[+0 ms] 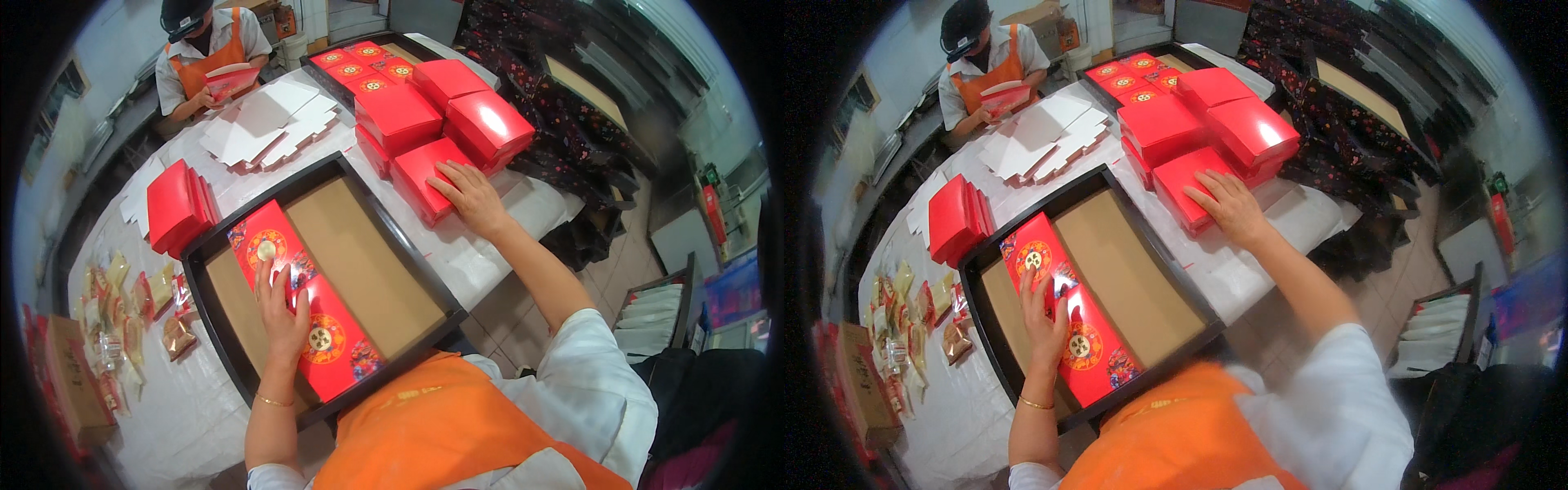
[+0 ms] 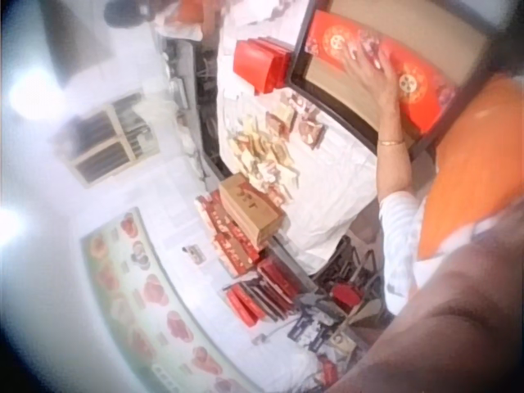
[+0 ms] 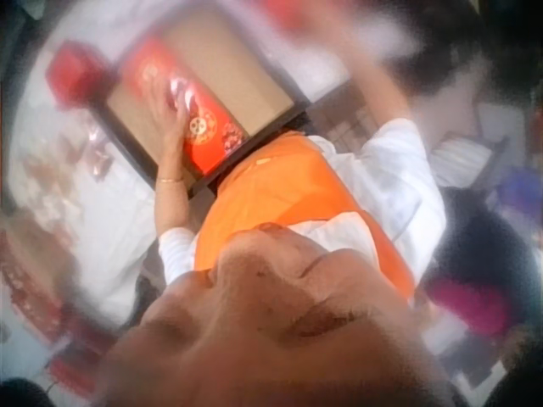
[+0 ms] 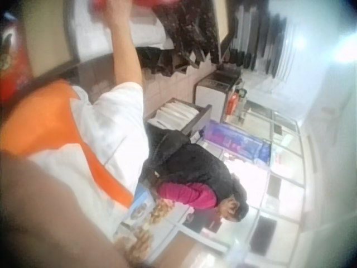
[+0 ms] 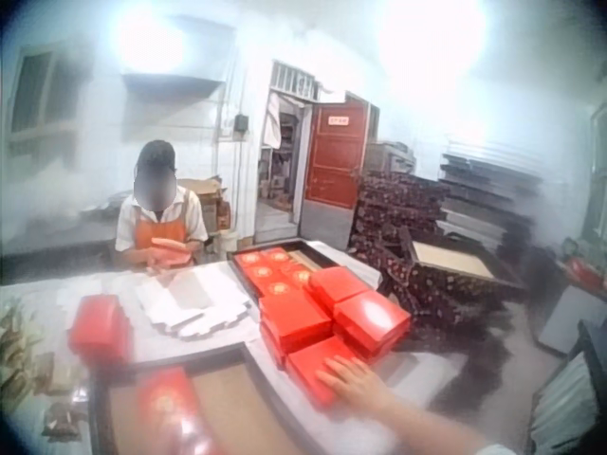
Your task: The person folds flat red cardboard pieces into small rectangular boxes by hand. They place small packaged items inside the boxes, close the lids, and stack the finished boxes on the table. The person also arranges the completed boxes into a larger tray.
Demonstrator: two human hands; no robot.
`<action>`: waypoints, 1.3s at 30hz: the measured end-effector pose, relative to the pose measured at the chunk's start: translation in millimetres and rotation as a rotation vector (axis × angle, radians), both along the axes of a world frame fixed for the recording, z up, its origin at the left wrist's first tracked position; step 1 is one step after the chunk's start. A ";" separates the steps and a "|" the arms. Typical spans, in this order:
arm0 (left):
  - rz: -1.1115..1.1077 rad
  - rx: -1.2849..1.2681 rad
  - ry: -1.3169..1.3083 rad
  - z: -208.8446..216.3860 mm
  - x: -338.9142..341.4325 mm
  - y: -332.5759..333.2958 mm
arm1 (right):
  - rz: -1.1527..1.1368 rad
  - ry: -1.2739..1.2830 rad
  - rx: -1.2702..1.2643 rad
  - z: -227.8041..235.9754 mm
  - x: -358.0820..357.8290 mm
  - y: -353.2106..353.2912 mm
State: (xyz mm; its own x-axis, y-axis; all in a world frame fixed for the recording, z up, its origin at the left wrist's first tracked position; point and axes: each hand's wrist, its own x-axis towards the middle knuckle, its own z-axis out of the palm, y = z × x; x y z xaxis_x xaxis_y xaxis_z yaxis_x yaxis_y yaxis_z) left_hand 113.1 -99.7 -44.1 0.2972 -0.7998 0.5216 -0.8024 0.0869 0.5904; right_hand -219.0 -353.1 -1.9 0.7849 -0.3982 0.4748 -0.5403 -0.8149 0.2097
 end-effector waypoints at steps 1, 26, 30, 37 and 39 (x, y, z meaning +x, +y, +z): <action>-0.008 -0.001 0.003 2.2 -3.0 -1.4 | 0.026 -0.007 -0.057 -4.3 -4.2 -7.1; 0.251 0.127 -0.137 -4.3 20.2 4.8 | -0.014 -0.977 1.099 -47.2 162.2 34.1; 0.202 0.013 -0.089 5.9 28.4 8.3 | 0.061 -0.702 1.059 -19.3 172.4 21.9; 0.143 0.027 -0.028 9.9 18.3 3.1 | 0.266 0.417 0.965 63.9 186.6 -8.2; 0.118 0.031 -0.031 7.0 15.9 -1.1 | 0.300 0.531 1.031 67.1 201.8 -11.5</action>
